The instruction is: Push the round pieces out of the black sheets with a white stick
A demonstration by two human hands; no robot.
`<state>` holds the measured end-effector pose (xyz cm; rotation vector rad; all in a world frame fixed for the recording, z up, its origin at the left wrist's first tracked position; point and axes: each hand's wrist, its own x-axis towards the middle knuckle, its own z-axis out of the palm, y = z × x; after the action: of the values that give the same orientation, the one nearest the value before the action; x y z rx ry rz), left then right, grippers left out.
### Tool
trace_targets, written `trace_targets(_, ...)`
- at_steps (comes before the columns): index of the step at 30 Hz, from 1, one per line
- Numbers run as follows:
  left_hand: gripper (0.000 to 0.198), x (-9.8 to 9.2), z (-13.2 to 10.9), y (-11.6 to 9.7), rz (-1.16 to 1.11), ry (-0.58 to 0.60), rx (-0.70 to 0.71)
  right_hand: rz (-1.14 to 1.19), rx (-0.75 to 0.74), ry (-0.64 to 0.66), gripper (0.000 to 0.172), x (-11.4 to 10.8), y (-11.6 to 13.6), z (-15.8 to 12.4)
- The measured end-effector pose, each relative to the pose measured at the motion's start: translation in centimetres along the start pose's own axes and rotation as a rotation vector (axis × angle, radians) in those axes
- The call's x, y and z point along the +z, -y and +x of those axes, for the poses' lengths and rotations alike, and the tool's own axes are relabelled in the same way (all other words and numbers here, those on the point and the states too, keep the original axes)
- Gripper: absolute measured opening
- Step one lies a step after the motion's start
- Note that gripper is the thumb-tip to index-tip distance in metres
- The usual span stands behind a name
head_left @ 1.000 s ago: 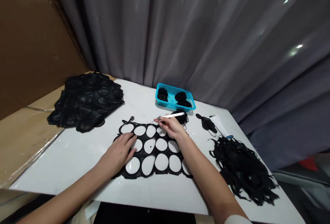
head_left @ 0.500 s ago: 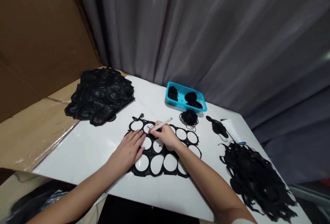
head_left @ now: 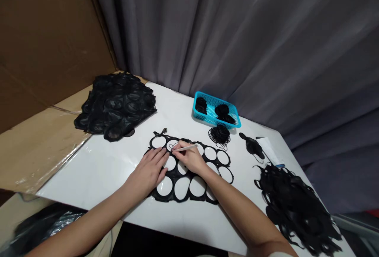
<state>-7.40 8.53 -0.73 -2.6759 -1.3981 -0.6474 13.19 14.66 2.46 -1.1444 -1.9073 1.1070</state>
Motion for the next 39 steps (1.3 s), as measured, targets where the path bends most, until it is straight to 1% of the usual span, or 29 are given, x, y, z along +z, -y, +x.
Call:
trace_targets(4,0.044,0.1,-0.1,0.0,-0.006,-0.013,-0.004,-0.011,0.009,-0.011,0.013,0.0,-0.3,0.1)
trace_targets(6,0.044,0.2,-0.1,0.0,-0.013,-0.015,-0.007,-0.058,-0.045,-0.01,0.013,0.3,-0.4,-0.2)
trace_targets(8,0.044,0.2,-0.1,-0.1,-0.012,-0.016,-0.006,-0.178,-0.147,0.001,0.011,0.6,-0.5,-0.7)
trace_targets(10,0.043,0.2,0.0,-0.1,0.005,-0.013,-0.001,-0.371,-0.265,0.051,0.009,0.8,-0.5,-1.0)
trace_targets(12,0.042,0.2,0.0,-0.2,0.022,-0.009,0.001,-0.55,-0.352,0.103,0.013,0.4,-0.6,-0.4)
trace_targets(13,0.042,0.1,0.1,-0.3,0.025,-0.009,0.0,-0.606,-0.37,0.099,0.015,-0.2,-0.7,0.4)
trace_targets(14,0.042,0.1,0.1,-0.3,0.025,-0.009,-0.003,-0.644,-0.365,0.063,0.015,-1.0,-0.8,1.4)
trace_targets(15,0.041,0.0,0.1,-0.3,0.023,-0.01,-0.007,-0.664,-0.342,-0.004,0.015,-2.1,-1.0,2.8)
trace_targets(17,0.041,-0.1,0.1,-0.4,0.022,-0.01,-0.01,-0.73,-0.216,-0.219,0.018,-4.8,-1.2,5.6)
trace_targets(19,0.04,-0.1,0.1,-0.4,0.03,-0.009,-0.008,-0.786,-0.124,-0.385,0.017,-7.3,-1.2,8.0)
trace_targets(21,0.04,-0.2,0.0,-0.4,0.035,-0.01,-0.004,-0.782,-0.082,-0.506,0.016,-9.1,-1.0,9.2)
trace_targets(22,0.041,-0.1,0.0,-0.4,0.033,-0.011,-0.005,-0.747,-0.074,-0.549,0.016,-9.5,-0.9,9.4)
trace_targets(24,0.041,-0.2,-0.1,-0.4,0.023,-0.016,-0.006,-0.607,-0.047,-0.586,0.017,-9.6,-0.5,9.1)
trace_targets(25,0.041,-0.3,-0.1,-0.4,0.016,-0.02,-0.007,-0.497,-0.013,-0.565,0.018,-9.3,-0.4,8.8)
trace_targets(27,0.04,-0.6,0.0,-0.4,0.007,-0.033,-0.004,-0.194,0.095,-0.447,0.021,-7.9,-0.1,8.1)
trace_targets(29,0.04,-1.2,0.0,-0.2,0.013,-0.053,-0.014,0.078,0.191,-0.292,0.023,-5.9,0.0,7.6)
trace_targets(31,0.041,-1.8,-0.1,0.0,0.034,-0.064,-0.055,0.302,0.239,-0.153,0.025,-3.6,0.1,7.2)
trace_targets(34,0.041,-2.3,-0.4,0.5,0.051,-0.045,-0.125,0.583,0.295,0.011,0.039,-0.5,0.3,6.7)
trace_targets(35,0.041,-2.4,-0.6,0.7,0.048,-0.036,-0.133,0.657,0.313,0.052,0.043,0.3,0.4,6.5)
trace_targets(37,0.042,-2.2,-1.0,1.0,0.033,-0.026,-0.131,0.703,0.317,0.114,0.047,1.3,0.6,6.1)
trace_targets(39,0.044,-2.1,-1.4,1.1,0.014,-0.027,-0.127,0.62,0.262,0.179,0.041,1.9,0.7,5.5)
